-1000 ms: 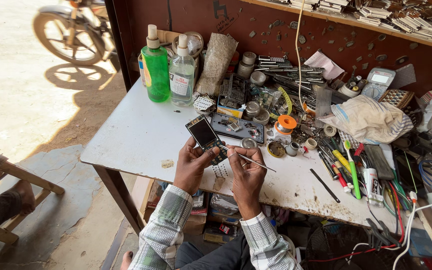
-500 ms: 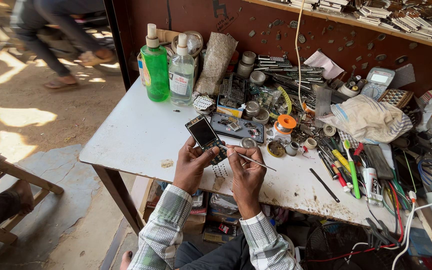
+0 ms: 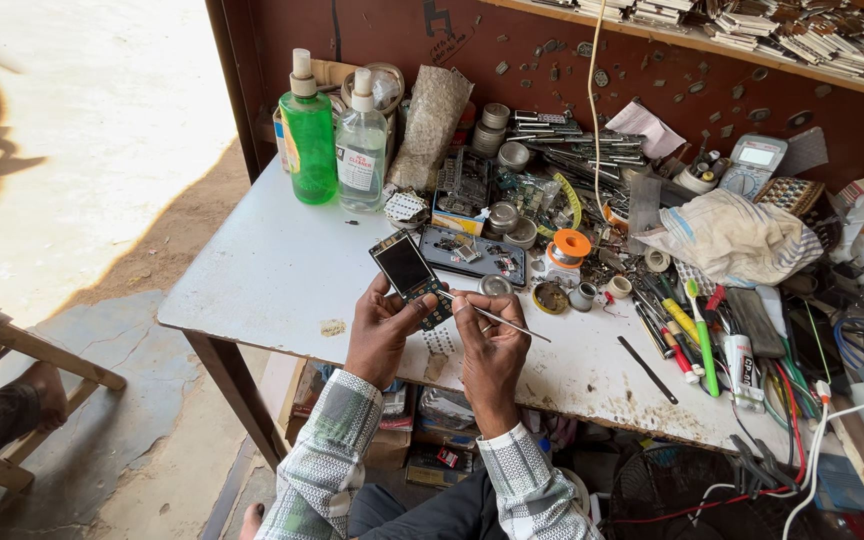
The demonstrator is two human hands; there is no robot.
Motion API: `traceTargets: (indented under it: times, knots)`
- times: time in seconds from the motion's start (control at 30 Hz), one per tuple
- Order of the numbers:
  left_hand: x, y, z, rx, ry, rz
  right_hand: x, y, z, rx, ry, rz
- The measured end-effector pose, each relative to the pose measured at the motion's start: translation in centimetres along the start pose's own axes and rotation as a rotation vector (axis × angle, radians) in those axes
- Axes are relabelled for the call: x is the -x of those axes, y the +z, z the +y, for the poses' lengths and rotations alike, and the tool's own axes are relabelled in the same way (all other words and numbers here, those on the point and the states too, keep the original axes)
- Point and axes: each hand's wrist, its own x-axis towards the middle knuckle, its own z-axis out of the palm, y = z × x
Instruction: The person disassembles a mobile phone, uses tweezers to handle small components on the circuit board, and tests the device by pressing buttons to check the display. The person then reassembles the phone and places it on the workbench.
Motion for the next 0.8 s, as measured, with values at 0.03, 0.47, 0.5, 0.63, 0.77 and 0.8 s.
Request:
traceTargets:
  times: [0.03,0.47,0.5,0.63,0.77,0.8]
  knots:
    - [0.01,-0.02,0.00,0.003,0.002,-0.002,0.02,0.00,0.02,0.010,0.008,0.003]
    - [-0.04,-0.09,-0.02,-0.013,0.012,0.004,-0.04,0.12,0.44,-0.036,-0.012,-0.013]
    - [-0.06,-0.11,-0.05,-0.013,0.011,0.004,-0.05,0.11,0.48,-0.041,-0.011,-0.012]
    - [-0.17,-0.16,-0.11,-0.009,0.008,-0.001,-0.08,0.16,0.53,-0.054,-0.002,-0.008]
    - [-0.08,-0.25,-0.16,-0.006,0.010,-0.004,-0.04,0.15,0.59,-0.037,0.018,0.006]
    - [-0.05,-0.28,-0.20,-0.007,0.008,-0.001,0.00,0.11,0.64,-0.036,0.016,0.003]
